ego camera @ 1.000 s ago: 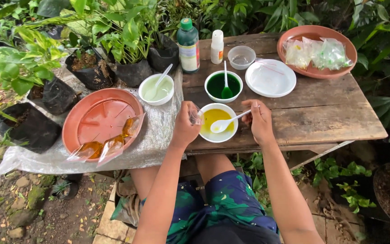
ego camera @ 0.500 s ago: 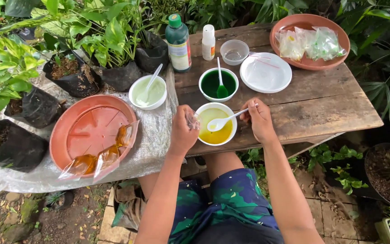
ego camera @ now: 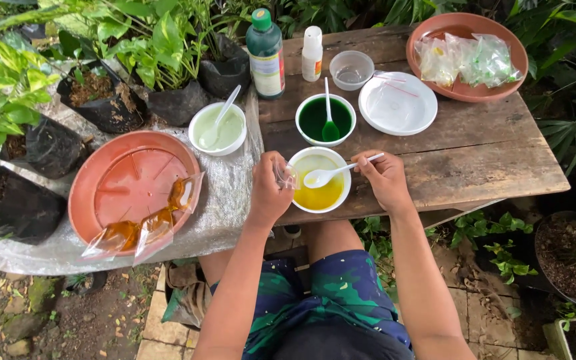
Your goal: The person mixes a yellow liquid in a bowl using a spoon and then carefully pours the liquid into several small plastic bags.
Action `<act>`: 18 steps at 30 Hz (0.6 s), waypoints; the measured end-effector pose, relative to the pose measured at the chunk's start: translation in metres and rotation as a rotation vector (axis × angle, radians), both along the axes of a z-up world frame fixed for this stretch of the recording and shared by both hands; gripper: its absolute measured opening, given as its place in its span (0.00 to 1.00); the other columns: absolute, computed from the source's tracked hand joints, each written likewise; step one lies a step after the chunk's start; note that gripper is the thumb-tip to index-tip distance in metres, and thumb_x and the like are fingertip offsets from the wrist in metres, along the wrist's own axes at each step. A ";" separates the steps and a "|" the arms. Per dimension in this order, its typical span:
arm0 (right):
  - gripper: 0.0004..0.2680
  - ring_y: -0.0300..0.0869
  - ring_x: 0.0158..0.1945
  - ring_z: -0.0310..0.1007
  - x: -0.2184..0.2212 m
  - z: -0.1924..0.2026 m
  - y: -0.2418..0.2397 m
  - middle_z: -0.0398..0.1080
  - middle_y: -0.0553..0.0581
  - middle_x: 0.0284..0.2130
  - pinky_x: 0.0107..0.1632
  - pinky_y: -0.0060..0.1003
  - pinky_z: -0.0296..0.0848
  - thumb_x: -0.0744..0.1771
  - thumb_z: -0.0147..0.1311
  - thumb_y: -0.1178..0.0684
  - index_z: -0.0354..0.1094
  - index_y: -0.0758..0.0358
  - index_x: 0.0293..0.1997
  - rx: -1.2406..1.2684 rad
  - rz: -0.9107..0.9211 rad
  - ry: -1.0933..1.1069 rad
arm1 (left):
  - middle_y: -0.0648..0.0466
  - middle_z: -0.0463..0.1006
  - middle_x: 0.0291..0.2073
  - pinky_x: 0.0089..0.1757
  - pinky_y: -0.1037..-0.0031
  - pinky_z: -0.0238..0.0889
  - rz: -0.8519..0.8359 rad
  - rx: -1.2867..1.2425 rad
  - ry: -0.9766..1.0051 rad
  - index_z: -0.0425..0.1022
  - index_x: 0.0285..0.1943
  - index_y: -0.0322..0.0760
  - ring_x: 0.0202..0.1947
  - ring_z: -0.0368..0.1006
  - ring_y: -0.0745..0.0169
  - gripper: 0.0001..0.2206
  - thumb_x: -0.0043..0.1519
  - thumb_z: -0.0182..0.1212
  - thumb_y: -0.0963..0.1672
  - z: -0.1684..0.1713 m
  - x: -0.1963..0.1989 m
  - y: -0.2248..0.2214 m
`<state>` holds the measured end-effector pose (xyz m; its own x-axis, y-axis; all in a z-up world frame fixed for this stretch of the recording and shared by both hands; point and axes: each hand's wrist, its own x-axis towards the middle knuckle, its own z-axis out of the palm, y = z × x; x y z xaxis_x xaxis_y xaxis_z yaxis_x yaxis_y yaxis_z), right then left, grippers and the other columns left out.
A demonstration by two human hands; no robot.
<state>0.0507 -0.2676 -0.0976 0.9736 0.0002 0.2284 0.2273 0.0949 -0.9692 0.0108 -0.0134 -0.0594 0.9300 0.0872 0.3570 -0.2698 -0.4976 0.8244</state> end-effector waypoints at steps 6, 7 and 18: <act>0.08 0.37 0.29 0.69 -0.002 -0.004 -0.002 0.73 0.61 0.25 0.39 0.28 0.71 0.72 0.52 0.54 0.76 0.68 0.42 -0.007 -0.014 0.005 | 0.50 0.73 0.34 0.51 0.50 0.64 0.032 0.009 -0.030 0.62 0.47 0.43 0.40 0.73 0.38 0.12 0.58 0.58 0.38 -0.012 0.004 0.002; 0.08 0.37 0.29 0.69 -0.004 -0.002 -0.002 0.73 0.61 0.25 0.39 0.28 0.71 0.72 0.52 0.54 0.76 0.68 0.42 -0.009 -0.008 0.006 | 0.50 0.73 0.34 0.51 0.50 0.64 0.038 0.006 -0.029 0.62 0.47 0.43 0.40 0.73 0.38 0.12 0.58 0.58 0.38 -0.016 0.004 0.001; 0.08 0.37 0.28 0.73 -0.006 -0.001 0.001 0.75 0.62 0.22 0.36 0.27 0.72 0.70 0.47 0.60 0.75 0.68 0.39 0.015 -0.012 -0.002 | 0.50 0.71 0.34 0.46 0.55 0.63 0.023 0.050 -0.100 0.64 0.46 0.42 0.38 0.69 0.39 0.15 0.54 0.60 0.37 -0.018 0.000 0.003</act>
<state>0.0447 -0.2663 -0.0983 0.9730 -0.0149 0.2302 0.2304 0.1067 -0.9672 0.0109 -0.0109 -0.0771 0.8873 0.0880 0.4527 -0.3378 -0.5442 0.7680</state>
